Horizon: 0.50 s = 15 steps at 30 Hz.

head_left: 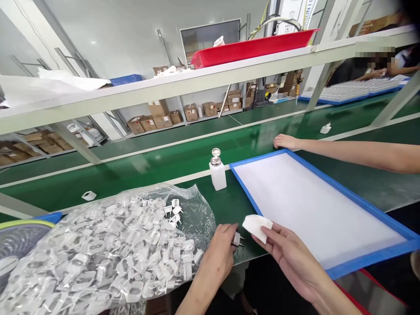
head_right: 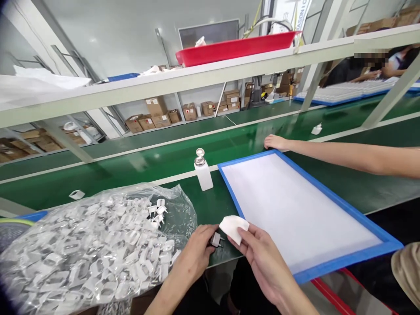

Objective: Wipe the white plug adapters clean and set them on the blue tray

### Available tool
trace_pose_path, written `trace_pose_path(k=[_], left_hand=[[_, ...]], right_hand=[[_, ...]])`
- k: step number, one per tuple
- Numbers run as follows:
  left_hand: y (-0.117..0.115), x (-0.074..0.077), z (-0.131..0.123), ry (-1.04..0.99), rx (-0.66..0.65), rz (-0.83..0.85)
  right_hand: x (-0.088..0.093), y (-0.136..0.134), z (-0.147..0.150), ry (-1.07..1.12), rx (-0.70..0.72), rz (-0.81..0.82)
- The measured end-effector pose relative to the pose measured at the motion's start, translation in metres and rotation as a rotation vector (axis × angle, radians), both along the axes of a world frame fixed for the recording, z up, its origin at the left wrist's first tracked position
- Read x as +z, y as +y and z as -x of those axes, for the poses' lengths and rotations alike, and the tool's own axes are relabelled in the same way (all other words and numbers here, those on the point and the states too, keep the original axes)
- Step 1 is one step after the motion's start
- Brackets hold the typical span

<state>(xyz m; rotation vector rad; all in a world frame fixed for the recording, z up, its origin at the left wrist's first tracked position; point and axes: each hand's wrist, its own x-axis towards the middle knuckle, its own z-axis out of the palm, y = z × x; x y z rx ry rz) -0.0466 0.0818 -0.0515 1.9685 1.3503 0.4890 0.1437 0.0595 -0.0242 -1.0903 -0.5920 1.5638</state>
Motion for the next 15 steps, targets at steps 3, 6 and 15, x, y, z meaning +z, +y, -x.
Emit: trace_pose_path(k=[3, 6, 15], left_hand=[[-0.003, -0.005, 0.008, -0.055, 0.127, 0.089], [-0.003, -0.007, 0.011, -0.090, 0.128, 0.051], [0.001, -0.027, 0.005, -0.175, 0.063, -0.188]], right_hand=[[-0.008, -0.002, 0.000, -0.248, 0.064, -0.094], [-0.026, -0.002, 0.002, -0.450, 0.015, -0.151], [-0.078, -0.013, 0.036, -0.883, 0.147, -0.689]])
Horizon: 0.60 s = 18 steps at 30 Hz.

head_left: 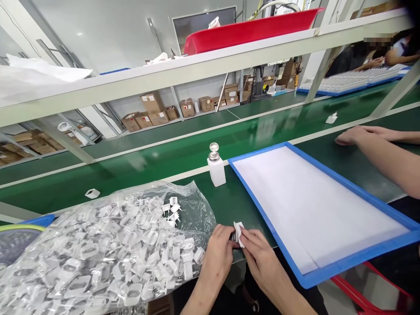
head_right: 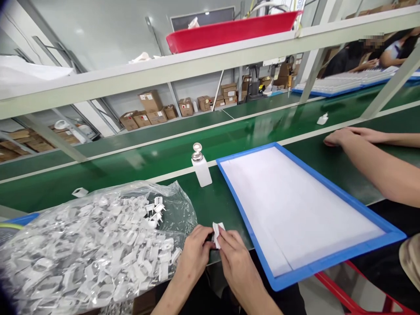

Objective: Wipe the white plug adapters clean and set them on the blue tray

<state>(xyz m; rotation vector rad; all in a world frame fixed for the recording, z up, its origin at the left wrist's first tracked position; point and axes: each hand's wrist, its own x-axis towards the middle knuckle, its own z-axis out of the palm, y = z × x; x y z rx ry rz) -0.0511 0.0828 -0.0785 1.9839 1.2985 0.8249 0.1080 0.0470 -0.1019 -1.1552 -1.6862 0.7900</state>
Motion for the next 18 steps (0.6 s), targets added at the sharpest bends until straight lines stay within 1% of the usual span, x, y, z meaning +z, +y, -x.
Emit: trace_pose_path(k=[5, 8, 10, 14, 16, 18], left_hand=[[-0.001, -0.011, 0.001, 0.027, 0.003, -0.054], [-0.001, -0.012, 0.002, 0.058, -0.006, -0.077], [0.000, -0.010, 0.002, 0.071, -0.019, -0.087], [0.001, -0.008, 0.001, 0.080, -0.016, -0.134], [0.002, -0.009, 0.001, 0.078, -0.010, -0.173], [0.003, -0.011, 0.002, 0.077, -0.014, -0.215]], right_hand=[[-0.009, -0.020, -0.005, -0.095, 0.113, -0.134], [-0.008, -0.018, -0.008, -0.130, 0.141, -0.175], [-0.004, -0.009, -0.008, -0.149, 0.119, -0.177], [0.001, 0.005, -0.003, -0.172, 0.021, -0.177], [-0.003, 0.004, -0.001, -0.185, -0.007, -0.222], [-0.014, -0.002, 0.000, -0.200, -0.016, -0.301]])
